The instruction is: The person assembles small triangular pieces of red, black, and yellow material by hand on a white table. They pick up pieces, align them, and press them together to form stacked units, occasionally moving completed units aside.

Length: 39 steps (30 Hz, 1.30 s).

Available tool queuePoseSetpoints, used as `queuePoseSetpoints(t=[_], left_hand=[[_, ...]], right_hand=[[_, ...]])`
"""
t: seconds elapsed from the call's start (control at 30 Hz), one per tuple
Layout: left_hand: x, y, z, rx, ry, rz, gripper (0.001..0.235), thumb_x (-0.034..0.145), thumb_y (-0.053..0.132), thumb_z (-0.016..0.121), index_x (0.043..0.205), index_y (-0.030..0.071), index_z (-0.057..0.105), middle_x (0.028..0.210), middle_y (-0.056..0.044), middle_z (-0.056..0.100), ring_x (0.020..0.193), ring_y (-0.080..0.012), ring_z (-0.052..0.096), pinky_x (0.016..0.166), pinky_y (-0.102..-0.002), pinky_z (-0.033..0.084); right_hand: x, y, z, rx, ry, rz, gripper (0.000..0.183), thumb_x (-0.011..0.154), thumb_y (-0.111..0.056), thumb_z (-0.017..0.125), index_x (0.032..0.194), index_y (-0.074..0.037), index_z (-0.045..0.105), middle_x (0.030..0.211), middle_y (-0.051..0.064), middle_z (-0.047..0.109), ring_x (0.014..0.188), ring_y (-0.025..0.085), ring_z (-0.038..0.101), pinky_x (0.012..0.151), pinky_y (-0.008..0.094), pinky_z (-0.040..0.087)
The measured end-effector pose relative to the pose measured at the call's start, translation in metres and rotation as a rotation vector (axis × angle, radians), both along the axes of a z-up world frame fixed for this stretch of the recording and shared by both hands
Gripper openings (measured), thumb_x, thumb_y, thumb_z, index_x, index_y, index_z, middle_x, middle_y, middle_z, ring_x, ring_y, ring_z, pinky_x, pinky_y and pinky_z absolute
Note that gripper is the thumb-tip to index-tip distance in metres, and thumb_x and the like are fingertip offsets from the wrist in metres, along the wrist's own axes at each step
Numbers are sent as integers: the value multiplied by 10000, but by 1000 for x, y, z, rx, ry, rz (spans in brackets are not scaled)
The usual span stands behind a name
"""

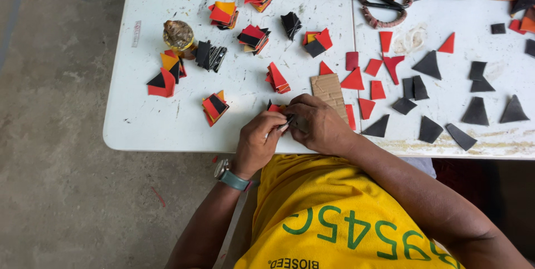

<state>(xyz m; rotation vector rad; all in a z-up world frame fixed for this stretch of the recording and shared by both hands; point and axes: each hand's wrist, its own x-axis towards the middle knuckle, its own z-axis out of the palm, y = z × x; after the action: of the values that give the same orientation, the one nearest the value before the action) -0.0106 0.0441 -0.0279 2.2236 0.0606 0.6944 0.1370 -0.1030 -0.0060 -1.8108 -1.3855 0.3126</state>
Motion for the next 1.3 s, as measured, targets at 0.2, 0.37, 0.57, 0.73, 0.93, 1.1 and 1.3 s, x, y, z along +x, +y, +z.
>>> queuePoseSetpoints(t=[0.2,0.37,0.57,0.73,0.93,1.1,1.3], left_hand=[[-9,0,6,-654,-24,-33,152,1012,121,695,1117,31,634,1068,-70,731,908,-119,682,801,-245,578],[9,11,-5,-1159,39,5,169,980,128,695,1089,11,642,997,-66,727,902,-123,708,857,-302,626],[13,8,-10,-1037,118,102,184,965,97,709,1113,-12,710,1000,-88,757,880,-119,695,805,-296,602],[13,0,4,-974,193,127,254,928,105,729,1165,14,729,967,-87,760,824,-119,696,782,-285,616],[40,-36,13,-833,180,38,195,921,106,744,1060,12,645,906,-72,736,808,-124,694,723,-263,576],[77,-42,20,-294,140,-44,177,891,72,765,1007,-8,657,956,-90,744,913,-202,744,825,-327,589],[114,-36,24,-99,466,26,209,821,86,772,978,5,659,904,-135,771,859,-261,777,767,-359,605]], right_hand=[[-4,-4,9,-5,-186,2,420,707,-142,762,1108,-39,697,1144,140,680,1082,364,641,928,449,497],[-10,-12,12,44,-223,66,501,733,-152,765,1187,22,644,1145,189,655,1071,384,635,939,452,499],[8,-39,21,69,10,-138,420,809,-111,743,1200,-5,634,1167,162,678,1033,364,682,882,423,547],[38,-61,29,-177,-70,-498,370,839,-158,799,1186,-70,702,1060,137,678,814,279,692,730,382,570],[40,-75,13,-35,639,-253,381,914,-171,764,1254,-46,647,1022,97,752,895,118,699,742,277,575],[63,-108,0,-73,409,-465,345,923,-132,736,1234,-5,657,1034,86,763,818,122,708,698,268,587],[92,-176,-1,-4,296,-651,300,958,-104,734,1235,0,684,1063,101,755,932,126,724,807,262,598]])
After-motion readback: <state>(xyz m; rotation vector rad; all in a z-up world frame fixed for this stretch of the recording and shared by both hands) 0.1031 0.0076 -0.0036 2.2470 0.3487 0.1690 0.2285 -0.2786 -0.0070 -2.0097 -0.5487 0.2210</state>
